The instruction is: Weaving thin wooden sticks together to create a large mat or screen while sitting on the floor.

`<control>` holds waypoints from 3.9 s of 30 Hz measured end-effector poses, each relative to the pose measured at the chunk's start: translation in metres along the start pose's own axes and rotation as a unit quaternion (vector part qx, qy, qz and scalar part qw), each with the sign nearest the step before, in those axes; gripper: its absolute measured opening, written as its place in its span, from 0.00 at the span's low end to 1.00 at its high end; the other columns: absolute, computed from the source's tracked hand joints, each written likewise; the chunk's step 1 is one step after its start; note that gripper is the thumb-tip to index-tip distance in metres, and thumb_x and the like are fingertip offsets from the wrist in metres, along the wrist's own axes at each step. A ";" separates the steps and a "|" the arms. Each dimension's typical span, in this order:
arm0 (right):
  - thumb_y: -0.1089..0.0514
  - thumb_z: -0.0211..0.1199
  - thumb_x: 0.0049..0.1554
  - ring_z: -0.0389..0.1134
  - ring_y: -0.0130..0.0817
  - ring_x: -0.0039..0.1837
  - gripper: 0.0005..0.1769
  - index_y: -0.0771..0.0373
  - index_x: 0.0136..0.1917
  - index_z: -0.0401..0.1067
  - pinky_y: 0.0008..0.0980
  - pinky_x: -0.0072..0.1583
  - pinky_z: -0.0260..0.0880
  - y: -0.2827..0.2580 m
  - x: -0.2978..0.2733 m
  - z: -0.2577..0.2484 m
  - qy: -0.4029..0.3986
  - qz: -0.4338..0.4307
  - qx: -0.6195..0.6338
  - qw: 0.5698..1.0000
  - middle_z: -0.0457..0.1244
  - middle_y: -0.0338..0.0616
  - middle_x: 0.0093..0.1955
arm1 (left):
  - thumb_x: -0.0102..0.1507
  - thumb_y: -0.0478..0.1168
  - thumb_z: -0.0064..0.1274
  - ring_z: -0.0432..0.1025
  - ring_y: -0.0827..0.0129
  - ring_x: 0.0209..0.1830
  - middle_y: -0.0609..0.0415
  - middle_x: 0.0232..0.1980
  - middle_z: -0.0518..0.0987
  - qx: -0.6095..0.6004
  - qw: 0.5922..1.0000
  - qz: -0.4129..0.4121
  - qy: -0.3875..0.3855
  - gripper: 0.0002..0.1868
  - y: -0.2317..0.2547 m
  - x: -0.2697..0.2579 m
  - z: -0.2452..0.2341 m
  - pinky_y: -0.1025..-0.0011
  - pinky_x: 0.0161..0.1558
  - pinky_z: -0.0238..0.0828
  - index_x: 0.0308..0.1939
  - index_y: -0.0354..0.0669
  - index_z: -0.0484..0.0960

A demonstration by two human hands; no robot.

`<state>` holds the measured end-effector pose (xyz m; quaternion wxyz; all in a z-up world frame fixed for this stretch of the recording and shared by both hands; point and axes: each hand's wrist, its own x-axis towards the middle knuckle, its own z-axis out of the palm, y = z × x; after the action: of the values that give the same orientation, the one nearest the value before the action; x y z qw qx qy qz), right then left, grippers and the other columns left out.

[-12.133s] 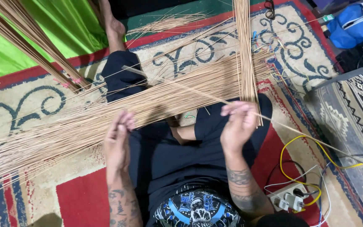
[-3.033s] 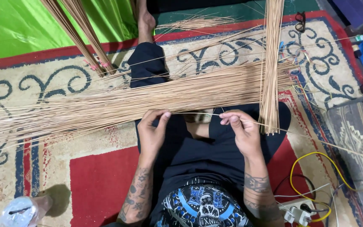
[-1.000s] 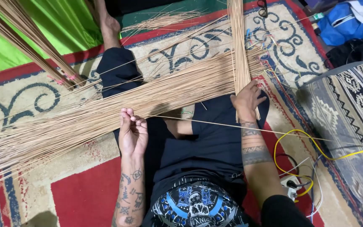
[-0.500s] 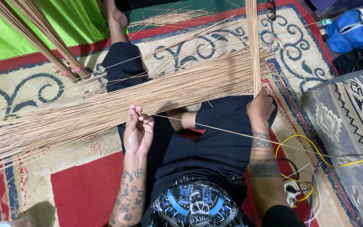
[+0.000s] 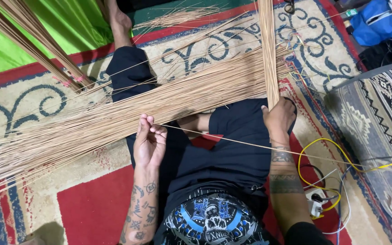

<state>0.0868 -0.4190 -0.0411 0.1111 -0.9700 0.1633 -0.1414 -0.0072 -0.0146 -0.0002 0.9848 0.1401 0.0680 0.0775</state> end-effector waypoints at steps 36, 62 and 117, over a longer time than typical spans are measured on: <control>0.50 0.64 0.59 0.61 0.30 0.35 0.37 0.74 0.73 0.57 0.36 0.49 0.70 -0.110 -0.126 -0.066 -0.159 -0.140 0.795 0.569 0.58 0.50 0.38 | 0.70 0.43 0.53 0.78 0.72 0.46 0.57 0.51 0.87 0.060 0.996 0.058 0.043 0.11 0.030 0.008 -0.008 0.76 0.46 0.70 0.55 0.52 0.84; 0.54 0.53 0.70 0.67 0.28 0.47 0.15 0.69 0.55 0.71 0.26 0.52 0.68 -0.113 -0.107 -0.074 -0.138 0.005 0.789 0.599 0.62 0.41 0.43 | 0.68 0.40 0.56 0.82 0.68 0.40 0.50 0.37 0.85 0.178 0.951 0.219 0.123 0.06 0.053 0.008 -0.027 0.78 0.44 0.77 0.43 0.42 0.84; 0.66 0.56 0.66 0.71 0.33 0.52 0.11 0.60 0.57 0.78 0.36 0.56 0.71 -0.063 -0.103 -0.069 0.125 -0.016 0.444 0.887 0.71 0.47 0.47 | 0.64 0.37 0.63 0.78 0.76 0.41 0.53 0.41 0.87 0.529 0.827 0.038 -0.185 0.12 -0.133 0.052 0.073 0.73 0.44 0.78 0.51 0.46 0.86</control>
<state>-0.0104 -0.3367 0.0154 0.5069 -0.7959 0.0802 -0.3213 0.0724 -0.1516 0.0249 0.7500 0.6541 -0.0900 0.0398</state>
